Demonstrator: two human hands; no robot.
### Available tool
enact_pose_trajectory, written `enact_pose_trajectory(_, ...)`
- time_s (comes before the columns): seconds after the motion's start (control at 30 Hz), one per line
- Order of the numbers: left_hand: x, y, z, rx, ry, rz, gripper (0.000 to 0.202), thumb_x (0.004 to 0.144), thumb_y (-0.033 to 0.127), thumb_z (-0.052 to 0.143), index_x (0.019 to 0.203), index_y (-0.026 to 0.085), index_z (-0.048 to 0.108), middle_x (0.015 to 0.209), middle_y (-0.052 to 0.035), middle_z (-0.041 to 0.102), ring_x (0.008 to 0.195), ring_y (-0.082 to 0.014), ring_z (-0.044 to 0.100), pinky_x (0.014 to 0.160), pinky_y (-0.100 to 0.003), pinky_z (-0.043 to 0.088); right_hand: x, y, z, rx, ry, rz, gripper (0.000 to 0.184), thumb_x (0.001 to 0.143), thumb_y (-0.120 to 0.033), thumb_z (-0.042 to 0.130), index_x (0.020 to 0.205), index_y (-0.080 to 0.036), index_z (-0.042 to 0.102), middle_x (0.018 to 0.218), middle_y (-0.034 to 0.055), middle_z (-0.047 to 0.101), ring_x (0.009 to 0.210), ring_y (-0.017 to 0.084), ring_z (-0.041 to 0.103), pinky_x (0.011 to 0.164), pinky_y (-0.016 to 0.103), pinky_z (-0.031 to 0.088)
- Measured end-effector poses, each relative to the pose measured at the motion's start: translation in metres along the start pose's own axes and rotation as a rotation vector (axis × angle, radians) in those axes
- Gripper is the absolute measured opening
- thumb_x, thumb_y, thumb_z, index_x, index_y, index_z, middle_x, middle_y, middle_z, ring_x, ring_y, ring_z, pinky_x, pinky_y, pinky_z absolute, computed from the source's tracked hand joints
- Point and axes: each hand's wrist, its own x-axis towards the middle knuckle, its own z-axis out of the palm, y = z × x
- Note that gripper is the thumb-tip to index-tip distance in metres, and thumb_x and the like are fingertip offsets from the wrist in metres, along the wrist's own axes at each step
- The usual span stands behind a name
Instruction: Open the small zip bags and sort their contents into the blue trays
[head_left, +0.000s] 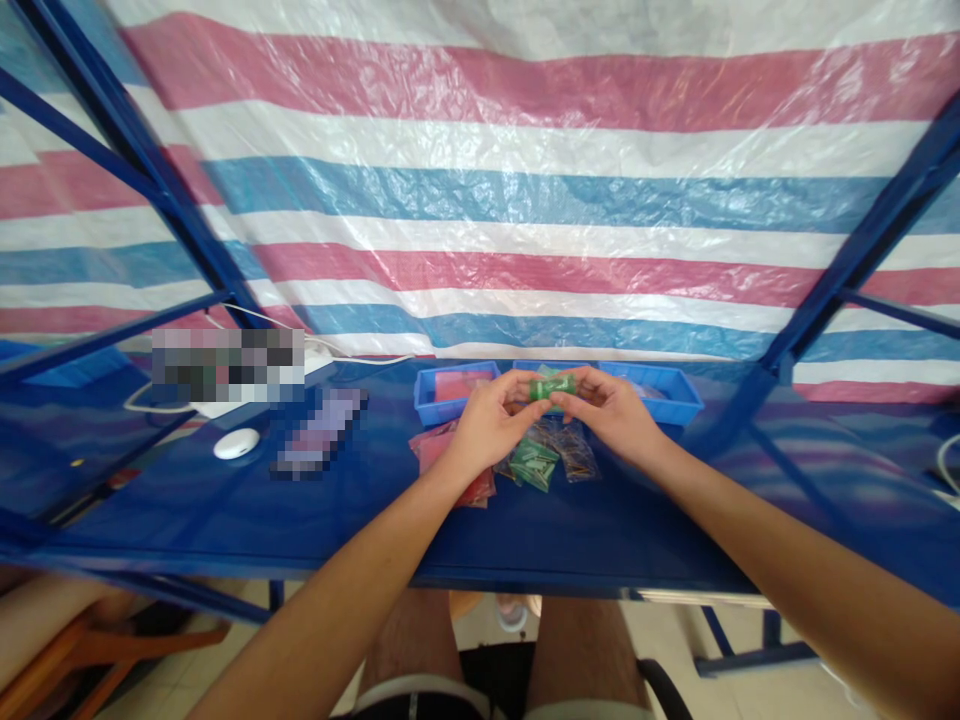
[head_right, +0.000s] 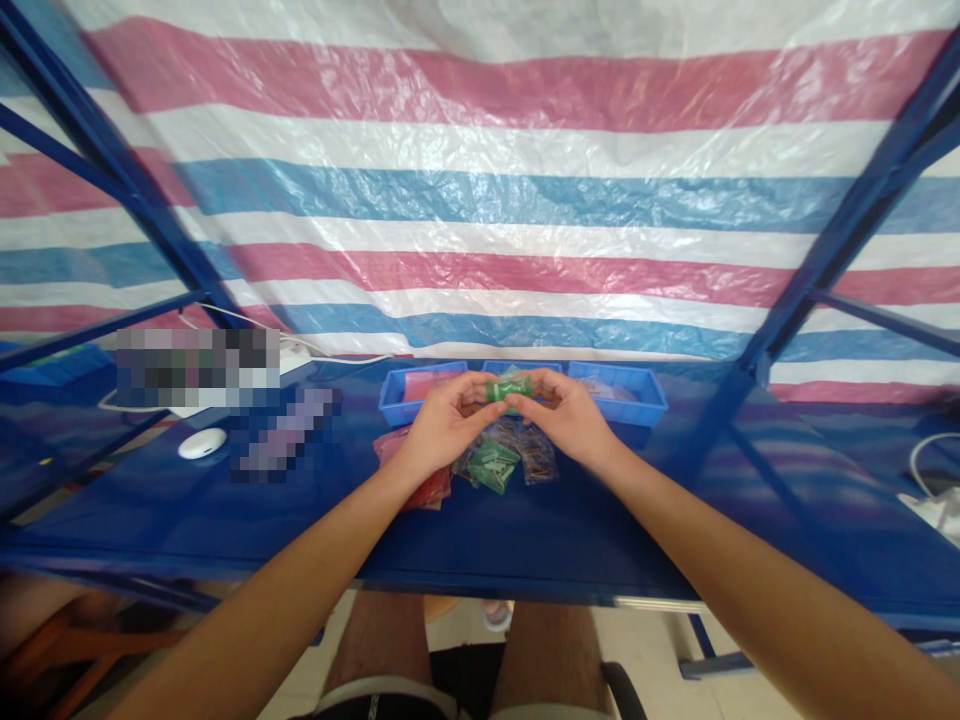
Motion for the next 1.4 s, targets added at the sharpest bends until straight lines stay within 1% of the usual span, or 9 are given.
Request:
enact_pose_trajectory(0.13,0.001,0.003,-0.002,0.089,0.086,0.042,0.034,0.086,0.036,0.080,0.112,0.020,0.063,0.102,-0.0064,0.074,0.095,-0.0213,0.072,0.079,-0.030,0.057,-0.001,-0.001,0.002,0.073,-0.046,0.038,0.031,0.081,-0.052,0.084,0.093,-0.025,0.074,0.082,0.0008,0.074,0.065,0.017,0.065,0.067,0.035,0.055)
enact_pose_trajectory(0.37,0.000,0.011,-0.006,0.293,0.148,0.120,0.020,0.091,0.038,0.075,0.098,0.019,0.069,0.097,-0.0050,0.073,0.087,-0.0186,0.071,0.072,-0.029,0.058,0.001,0.009,-0.003,0.062,0.153,-0.007,0.031,0.084,-0.049,0.083,0.090,-0.026,0.063,0.078,-0.0038,0.068,0.059,0.015,0.064,0.060,0.031,0.051)
enact_pose_trajectory(0.53,-0.002,0.006,0.000,0.127,-0.019,0.094,0.050,0.086,0.038,0.081,0.130,0.019,0.067,0.125,-0.0133,0.073,0.109,-0.0261,0.074,0.086,-0.036,0.065,-0.003,-0.001,0.001,0.105,-0.071,0.031,0.029,0.087,-0.048,0.081,0.102,-0.026,0.071,0.095,0.0004,0.076,0.083,0.020,0.072,0.079,0.034,0.059)
enact_pose_trajectory(0.67,-0.003,0.004,-0.003,0.190,0.003,0.078,0.046,0.091,0.039,0.075,0.132,0.019,0.069,0.125,-0.0133,0.074,0.111,-0.0276,0.073,0.092,-0.040,0.064,-0.004,-0.007,0.004,0.125,-0.143,0.045,0.030,0.093,-0.052,0.072,0.110,-0.027,0.076,0.115,0.0031,0.075,0.100,0.023,0.072,0.091,0.039,0.060)
enact_pose_trajectory(0.8,-0.003,0.010,-0.006,0.226,-0.026,0.124,0.036,0.097,0.033,0.067,0.130,0.020,0.070,0.119,-0.0110,0.075,0.105,-0.0260,0.073,0.089,-0.037,0.062,-0.003,-0.004,0.003,0.093,-0.081,0.013,0.029,0.093,-0.050,0.073,0.108,-0.025,0.075,0.108,0.0048,0.075,0.091,0.021,0.071,0.080,0.036,0.062)
enact_pose_trajectory(0.93,-0.006,0.015,-0.007,0.288,-0.040,0.076,0.043,0.098,0.030,0.061,0.141,0.024,0.060,0.098,-0.0054,0.076,0.074,-0.0193,0.070,0.064,-0.029,0.055,-0.002,0.003,0.002,0.049,-0.021,0.007,0.044,0.085,-0.045,0.083,0.122,-0.028,0.067,0.098,0.0031,0.072,0.082,0.020,0.068,0.062,0.031,0.058)
enact_pose_trajectory(1.07,-0.007,0.015,-0.007,0.252,-0.067,0.052,0.046,0.099,0.033,0.061,0.144,0.025,0.053,0.087,-0.0017,0.073,0.062,-0.0163,0.063,0.055,-0.026,0.046,-0.002,0.007,0.000,-0.104,-0.077,-0.014,0.041,0.085,-0.046,0.082,0.120,-0.027,0.072,0.097,0.0031,0.071,0.076,0.018,0.065,0.067,0.033,0.058)
enact_pose_trajectory(1.2,-0.004,0.012,-0.007,0.276,-0.017,0.052,0.041,0.097,0.035,0.067,0.135,0.023,0.057,0.092,-0.0026,0.075,0.072,-0.0184,0.068,0.062,-0.027,0.050,-0.002,0.005,0.000,-0.089,-0.009,-0.018,0.031,0.084,-0.049,0.082,0.100,-0.023,0.074,0.090,0.0018,0.071,0.068,0.015,0.063,0.064,0.031,0.056)
enact_pose_trajectory(1.4,0.002,0.012,-0.011,0.396,0.152,0.142,0.027,0.093,0.034,0.073,0.115,0.019,0.066,0.111,-0.0083,0.072,0.095,-0.0210,0.070,0.072,-0.029,0.057,0.000,0.004,-0.003,-0.007,0.135,0.052,0.040,0.080,-0.051,0.086,0.102,-0.024,0.066,0.068,-0.0031,0.068,0.050,0.013,0.056,0.046,0.026,0.043)
